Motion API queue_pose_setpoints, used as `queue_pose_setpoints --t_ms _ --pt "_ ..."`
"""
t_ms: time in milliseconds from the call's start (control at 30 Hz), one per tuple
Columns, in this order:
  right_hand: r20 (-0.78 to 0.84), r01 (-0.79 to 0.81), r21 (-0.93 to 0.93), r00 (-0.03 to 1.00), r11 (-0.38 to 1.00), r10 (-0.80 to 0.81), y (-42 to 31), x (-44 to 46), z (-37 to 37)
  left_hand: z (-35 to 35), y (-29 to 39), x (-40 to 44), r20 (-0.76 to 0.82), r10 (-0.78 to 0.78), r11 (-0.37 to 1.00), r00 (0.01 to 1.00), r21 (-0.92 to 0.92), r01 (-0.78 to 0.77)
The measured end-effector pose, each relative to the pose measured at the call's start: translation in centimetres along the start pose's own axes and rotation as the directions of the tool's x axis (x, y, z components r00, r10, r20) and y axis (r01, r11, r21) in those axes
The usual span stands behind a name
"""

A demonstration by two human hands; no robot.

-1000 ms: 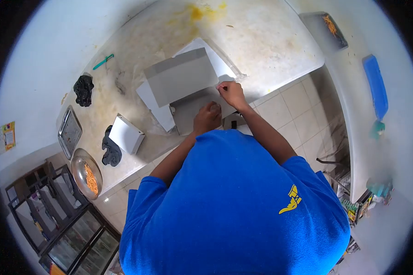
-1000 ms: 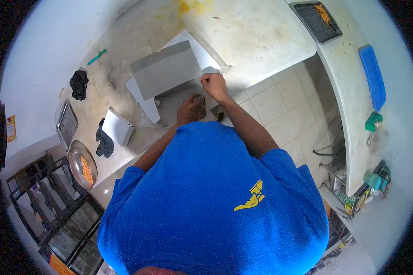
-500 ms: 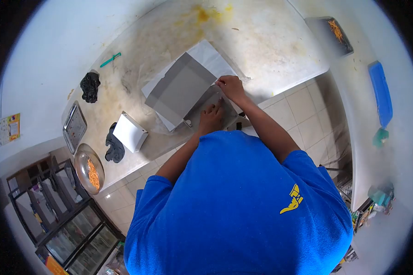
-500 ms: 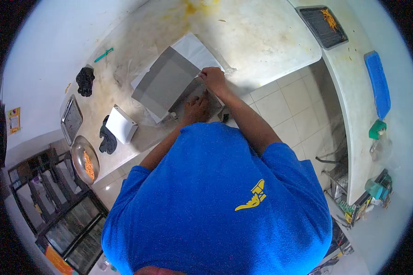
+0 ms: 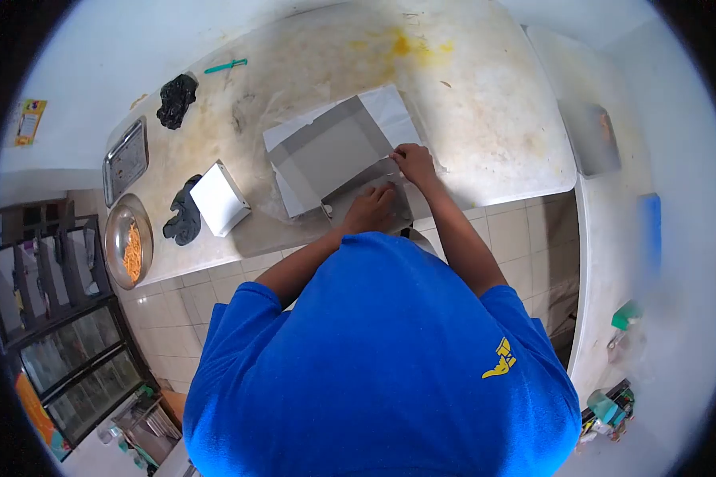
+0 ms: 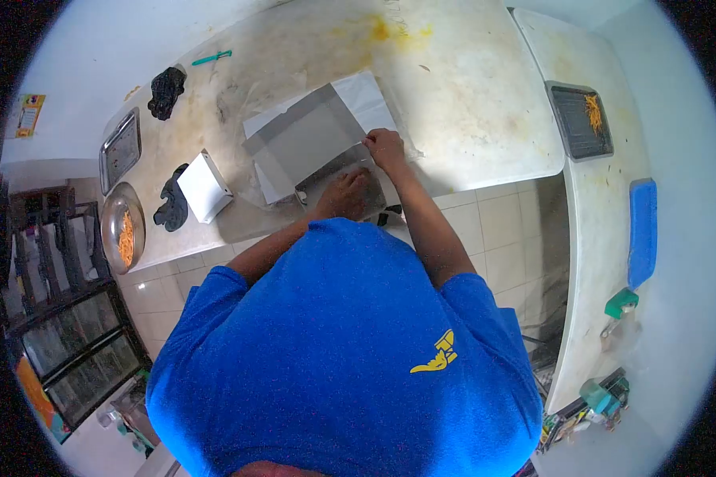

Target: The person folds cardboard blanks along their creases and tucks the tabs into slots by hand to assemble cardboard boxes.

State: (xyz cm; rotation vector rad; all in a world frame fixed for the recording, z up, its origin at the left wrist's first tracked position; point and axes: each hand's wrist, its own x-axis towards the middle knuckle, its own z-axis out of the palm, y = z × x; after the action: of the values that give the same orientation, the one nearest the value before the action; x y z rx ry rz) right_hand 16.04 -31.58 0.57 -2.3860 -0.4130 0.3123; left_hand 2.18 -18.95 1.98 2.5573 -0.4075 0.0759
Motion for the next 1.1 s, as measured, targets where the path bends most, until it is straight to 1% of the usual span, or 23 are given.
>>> queue_pose_setpoints --t_ms 67,100,167,267,367,467,500,600,700,800,867,900,1000,1067,1100 --pt "0.009 -0.017 0.057 1.0 0.998 0.017 1.1 0.0 0.8 -0.2 0.5 0.8 -0.067 -0.123 0.992 0.99 -0.045 0.12" --pt "0.067 -0.037 0.108 0.997 0.993 0.03 0.6 -0.4 0.3 -0.3 0.6 1.4 -0.02 -0.212 0.977 0.977 -0.035 0.211" --pt "0.186 -0.093 0.203 0.981 0.975 0.054 -1.1 -1.7 -1.2 -0.6 0.5 2.7 0.078 -0.385 0.922 0.92 -0.008 0.387" --pt "0.141 -0.06 0.202 0.99 0.978 0.031 0.2 -3.0 -0.8 -2.0 0.9 3.9 0.216 -0.421 0.878 0.881 -0.148 0.456" --pt "0.246 -0.278 0.384 0.95 0.881 0.193 1.0 -4.3 -1.0 -0.3 -1.1 3.1 0.234 -0.442 0.83 0.866 -0.259 0.494" --pt "0.314 -0.409 0.559 0.909 0.721 0.273 1.7 -5.5 0.0 0.7 -3.9 1.4 0.278 -0.495 0.677 0.824 -0.471 0.566" --pt "0.297 -0.41 0.557 0.91 0.722 0.288 1.2 -6.0 0.1 0.9 -4.2 1.0 0.286 -0.521 0.5 0.805 -0.662 0.559" --pt "0.24 -0.397 0.575 0.918 0.715 0.316 -0.2 -7.4 0.7 0.7 -5.3 0.7 0.46 -0.501 0.37 0.733 -0.652 0.662" --pt "0.171 -0.356 0.626 0.931 0.694 0.324 -0.9 -8.3 1.6 0.3 -4.9 0.9 0.369 -0.468 0.507 0.803 -0.631 0.586" --pt "0.074 -0.296 0.649 0.941 0.701 0.33 -0.3 -8.4 3.1 -0.1 -4.6 1.2 0.392 -0.477 0.513 0.786 -0.602 0.612" --pt "-0.024 -0.248 0.663 0.936 0.707 0.35 0.2 -8.3 3.8 -0.1 -4.4 1.2 0.301 -0.419 0.642 0.857 -0.569 0.514" --pt "-0.035 -0.25 0.641 0.935 0.726 0.353 -0.2 -8.2 3.4 -0.1 -4.1 1.2 0.255 -0.38 0.701 0.889 -0.547 0.457" --pt "-0.064 -0.246 0.595 0.934 0.765 0.351 -0.8 -8.0 2.3 -0.4 -3.4 1.3 0.208 -0.178 0.899 0.962 -0.362 0.245" --pt "-0.081 -0.227 0.596 0.938 0.77 0.338 -0.5 -7.2 2.0 -0.6 -2.2 1.3 0.163 -0.105 0.965 0.981 -0.222 0.14" --pt "-0.057 -0.259 0.565 0.935 0.783 0.351 -0.7 -6.7 1.5 -0.6 -1.8 1.3 0.144 -0.063 0.985 0.988 -0.148 0.085"
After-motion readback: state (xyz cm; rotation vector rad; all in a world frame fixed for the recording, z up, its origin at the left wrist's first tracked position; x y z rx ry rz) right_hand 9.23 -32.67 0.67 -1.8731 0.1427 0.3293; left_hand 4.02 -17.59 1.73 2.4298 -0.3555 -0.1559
